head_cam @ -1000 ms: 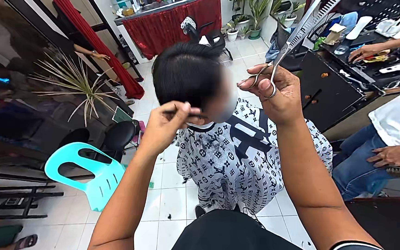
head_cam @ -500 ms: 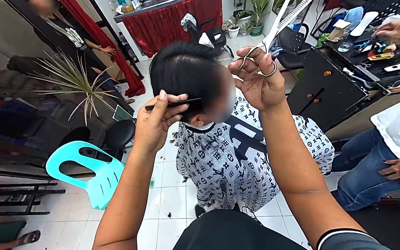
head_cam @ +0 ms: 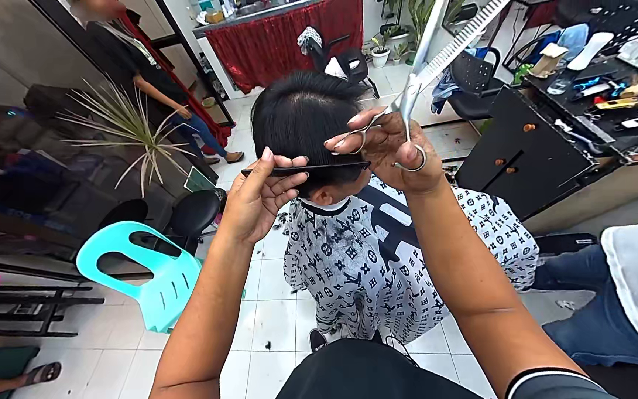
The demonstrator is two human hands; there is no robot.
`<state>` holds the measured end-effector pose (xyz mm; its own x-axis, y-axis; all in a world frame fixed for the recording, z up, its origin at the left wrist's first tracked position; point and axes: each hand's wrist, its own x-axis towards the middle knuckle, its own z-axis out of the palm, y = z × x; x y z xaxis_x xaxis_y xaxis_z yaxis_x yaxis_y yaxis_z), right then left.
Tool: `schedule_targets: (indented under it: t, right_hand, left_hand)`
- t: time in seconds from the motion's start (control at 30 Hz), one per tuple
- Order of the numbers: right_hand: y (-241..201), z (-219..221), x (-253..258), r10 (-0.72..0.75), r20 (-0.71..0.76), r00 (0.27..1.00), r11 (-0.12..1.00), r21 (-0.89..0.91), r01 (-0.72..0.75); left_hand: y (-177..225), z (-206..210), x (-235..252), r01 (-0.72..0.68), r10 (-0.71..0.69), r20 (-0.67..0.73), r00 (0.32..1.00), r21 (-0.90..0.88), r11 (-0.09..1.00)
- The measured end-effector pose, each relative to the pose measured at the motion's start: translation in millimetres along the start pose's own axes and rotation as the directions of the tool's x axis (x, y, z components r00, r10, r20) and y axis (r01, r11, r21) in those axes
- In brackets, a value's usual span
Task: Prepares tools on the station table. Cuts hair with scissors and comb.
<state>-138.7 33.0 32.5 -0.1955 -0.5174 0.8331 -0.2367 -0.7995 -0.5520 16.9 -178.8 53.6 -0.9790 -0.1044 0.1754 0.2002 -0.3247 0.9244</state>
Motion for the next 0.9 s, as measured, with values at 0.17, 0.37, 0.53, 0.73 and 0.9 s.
schedule_targets:
  t: [0.17,0.37,0.53,0.73,0.9]
  right_hand:
    - [-1.8,8.0,5.7,0.100,0.054,0.994,0.988,-0.126,-0.093]
    - [-5.3,11.6,0.5,0.129,-0.001,0.992,0.974,-0.189,-0.127]
    - [-18.5,13.0,-0.1,0.128,0.011,0.992,0.972,-0.199,-0.123]
    - [-33.8,19.3,1.2,0.128,0.005,0.992,0.959,-0.256,-0.123]
    - [-41.0,31.7,-0.2,0.137,0.011,0.990,0.961,-0.244,-0.130]
  left_hand:
    - [-7.7,-7.6,-6.3,-0.080,0.073,0.057,0.996,0.136,0.987]
    - [-26.0,-29.7,-3.2,-0.346,0.269,0.224,0.937,0.476,0.809]
    - [-15.2,-20.7,-22.0,-0.339,0.185,0.325,0.928,0.523,0.782]
    - [1.1,1.3,-11.5,-0.086,-0.042,0.396,0.917,0.300,0.950]
    - [1.2,28.3,15.2,0.128,-0.173,0.534,0.828,0.120,0.984]
